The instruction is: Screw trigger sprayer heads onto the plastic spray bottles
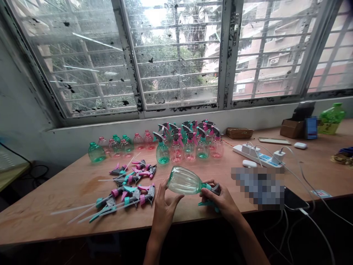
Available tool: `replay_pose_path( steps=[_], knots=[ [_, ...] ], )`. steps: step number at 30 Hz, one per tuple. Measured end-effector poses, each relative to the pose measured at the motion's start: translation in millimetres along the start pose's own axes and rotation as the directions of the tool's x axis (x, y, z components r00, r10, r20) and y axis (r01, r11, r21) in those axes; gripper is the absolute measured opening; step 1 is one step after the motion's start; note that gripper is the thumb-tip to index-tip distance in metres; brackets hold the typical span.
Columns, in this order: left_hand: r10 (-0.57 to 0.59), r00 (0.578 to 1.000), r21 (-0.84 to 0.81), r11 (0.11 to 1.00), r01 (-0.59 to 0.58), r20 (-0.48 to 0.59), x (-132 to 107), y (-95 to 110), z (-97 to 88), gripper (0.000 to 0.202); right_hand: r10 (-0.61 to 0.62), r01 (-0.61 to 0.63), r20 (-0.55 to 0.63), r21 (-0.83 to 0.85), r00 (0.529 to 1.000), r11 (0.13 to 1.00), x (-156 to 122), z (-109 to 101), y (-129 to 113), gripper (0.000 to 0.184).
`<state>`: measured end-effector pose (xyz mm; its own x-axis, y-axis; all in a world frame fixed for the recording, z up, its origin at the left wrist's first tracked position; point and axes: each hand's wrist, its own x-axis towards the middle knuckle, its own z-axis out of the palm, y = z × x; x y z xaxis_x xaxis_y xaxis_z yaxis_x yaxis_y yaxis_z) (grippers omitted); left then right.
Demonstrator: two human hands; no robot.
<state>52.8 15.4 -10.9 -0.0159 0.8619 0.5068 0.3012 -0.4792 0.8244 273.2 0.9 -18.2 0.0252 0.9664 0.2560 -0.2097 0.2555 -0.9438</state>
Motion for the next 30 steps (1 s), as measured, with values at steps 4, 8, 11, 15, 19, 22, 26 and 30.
replay_pose_path(
  steps=[4, 8, 11, 15, 19, 22, 26, 30],
  knots=[
    [-0.052, 0.998, 0.004, 0.999, 0.052, 0.024, -2.0, 4.1, -0.8, 0.067, 0.005, -0.005, 0.017, -0.013, 1.0, 1.0, -1.3, 1.0, -1.2, 0.046],
    [-0.07, 0.997, -0.025, 0.997, 0.071, 0.038, -1.2, 6.7, -1.5, 0.06, -0.002, 0.002, 0.016, -0.027, 1.0, 1.0, -1.4, 1.6, -1.4, 0.044],
    [-0.044, 0.998, -0.025, 0.999, 0.045, 0.044, 0.2, 4.9, -1.2, 0.059, -0.006, 0.007, 0.011, -0.012, 1.0, 1.0, -0.8, 0.8, -0.6, 0.044],
    [0.016, 1.0, 0.014, 1.0, -0.017, 0.005, 0.8, -0.2, -0.9, 0.061, -0.014, 0.014, -0.005, 0.024, 1.0, 1.0, -0.3, -0.2, 1.2, 0.043],
    [-0.023, 1.0, 0.026, 0.999, 0.023, 0.007, -0.1, -1.8, -1.3, 0.069, 0.005, -0.005, 0.023, 0.001, 1.0, 1.0, 0.0, -0.6, 2.1, 0.043],
    [-0.042, 0.999, 0.023, 0.999, 0.042, 0.025, -1.1, 0.2, -2.0, 0.066, 0.015, -0.014, 0.019, -0.029, 1.0, 0.999, -0.2, -0.4, 2.0, 0.044],
    [-0.052, 0.997, 0.009, 0.999, 0.052, 0.052, -0.5, 3.8, -2.3, 0.056, 0.0, 0.001, 0.005, -0.016, 1.0, 1.0, -0.8, 0.1, 1.6, 0.042],
    [0.001, 0.999, 0.029, 1.0, -0.003, 0.049, 2.4, 1.8, -1.4, 0.052, -0.01, 0.01, 0.001, 0.003, 1.0, 1.0, -0.6, -0.3, 1.3, 0.043]
  ],
)
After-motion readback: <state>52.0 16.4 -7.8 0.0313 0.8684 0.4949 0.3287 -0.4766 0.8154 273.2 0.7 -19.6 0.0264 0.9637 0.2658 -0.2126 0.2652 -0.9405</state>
